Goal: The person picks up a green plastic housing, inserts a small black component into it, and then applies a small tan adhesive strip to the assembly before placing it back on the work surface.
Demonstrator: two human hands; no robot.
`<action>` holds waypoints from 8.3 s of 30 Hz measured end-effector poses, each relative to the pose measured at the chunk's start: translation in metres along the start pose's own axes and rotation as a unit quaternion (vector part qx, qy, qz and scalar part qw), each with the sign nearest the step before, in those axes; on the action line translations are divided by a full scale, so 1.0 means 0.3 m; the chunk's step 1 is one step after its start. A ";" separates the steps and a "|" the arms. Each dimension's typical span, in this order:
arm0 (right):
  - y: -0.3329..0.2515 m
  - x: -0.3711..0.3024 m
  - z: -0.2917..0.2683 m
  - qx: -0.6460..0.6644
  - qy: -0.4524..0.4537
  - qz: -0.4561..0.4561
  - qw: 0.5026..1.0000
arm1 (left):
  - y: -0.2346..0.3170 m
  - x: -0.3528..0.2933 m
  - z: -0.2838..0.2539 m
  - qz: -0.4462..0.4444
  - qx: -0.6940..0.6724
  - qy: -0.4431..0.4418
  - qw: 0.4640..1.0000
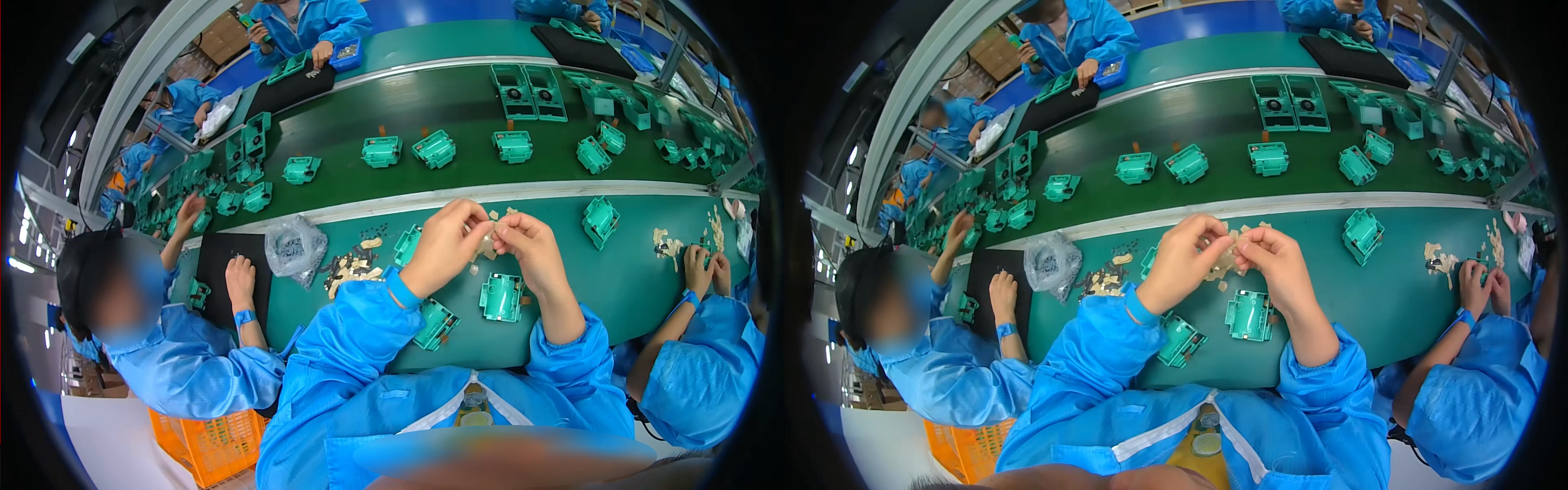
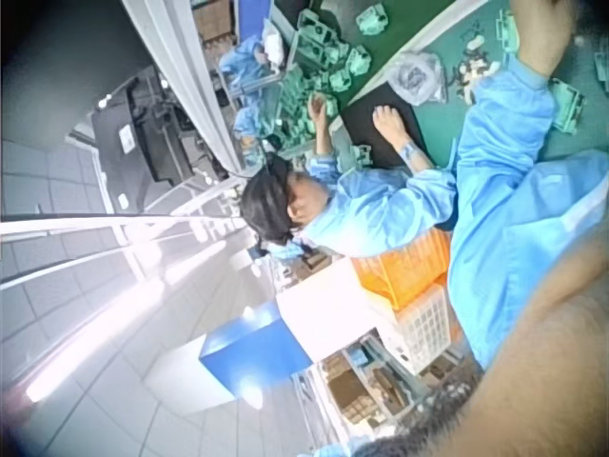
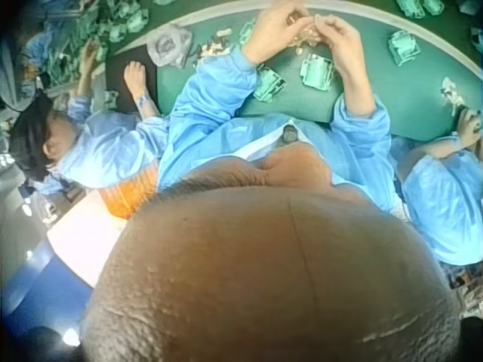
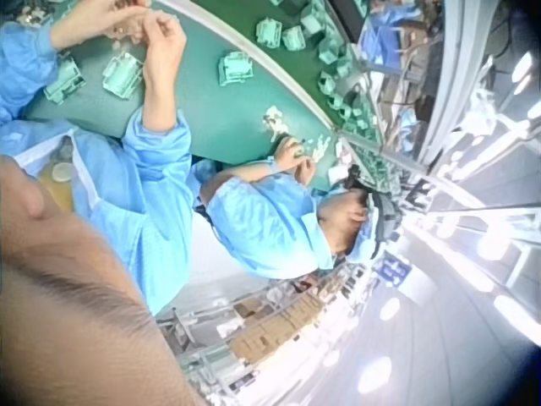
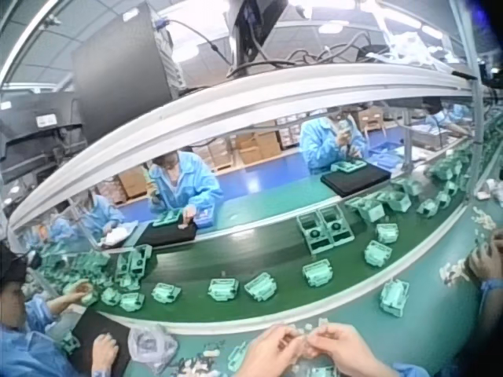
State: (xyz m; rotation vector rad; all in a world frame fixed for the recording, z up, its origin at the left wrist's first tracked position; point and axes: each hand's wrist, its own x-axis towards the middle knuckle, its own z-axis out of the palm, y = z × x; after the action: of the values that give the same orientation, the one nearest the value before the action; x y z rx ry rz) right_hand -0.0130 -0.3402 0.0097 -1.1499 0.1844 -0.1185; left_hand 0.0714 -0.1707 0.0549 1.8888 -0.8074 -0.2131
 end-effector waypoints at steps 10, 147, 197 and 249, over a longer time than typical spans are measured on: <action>-0.011 -0.012 -0.009 -0.045 0.076 -0.024 0.996 | -0.017 0.026 0.080 0.166 0.143 0.061 0.974; -0.098 -0.021 -0.186 -0.449 0.152 -0.126 0.871 | 0.026 0.089 0.187 0.255 0.286 0.039 0.923; -0.001 -0.604 -0.183 -0.172 0.187 0.018 0.967 | 0.173 -0.311 0.315 0.035 0.054 -0.152 0.986; -0.069 -0.538 -0.193 -0.311 0.176 0.034 0.933 | 0.160 -0.263 0.395 -0.013 0.018 -0.152 0.988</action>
State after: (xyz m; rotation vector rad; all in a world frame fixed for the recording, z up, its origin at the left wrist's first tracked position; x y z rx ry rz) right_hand -0.1828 -0.3702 0.0191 -1.7483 0.6122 -0.2129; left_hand -0.0668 -0.2223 0.0258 1.9279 -0.9968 -0.5146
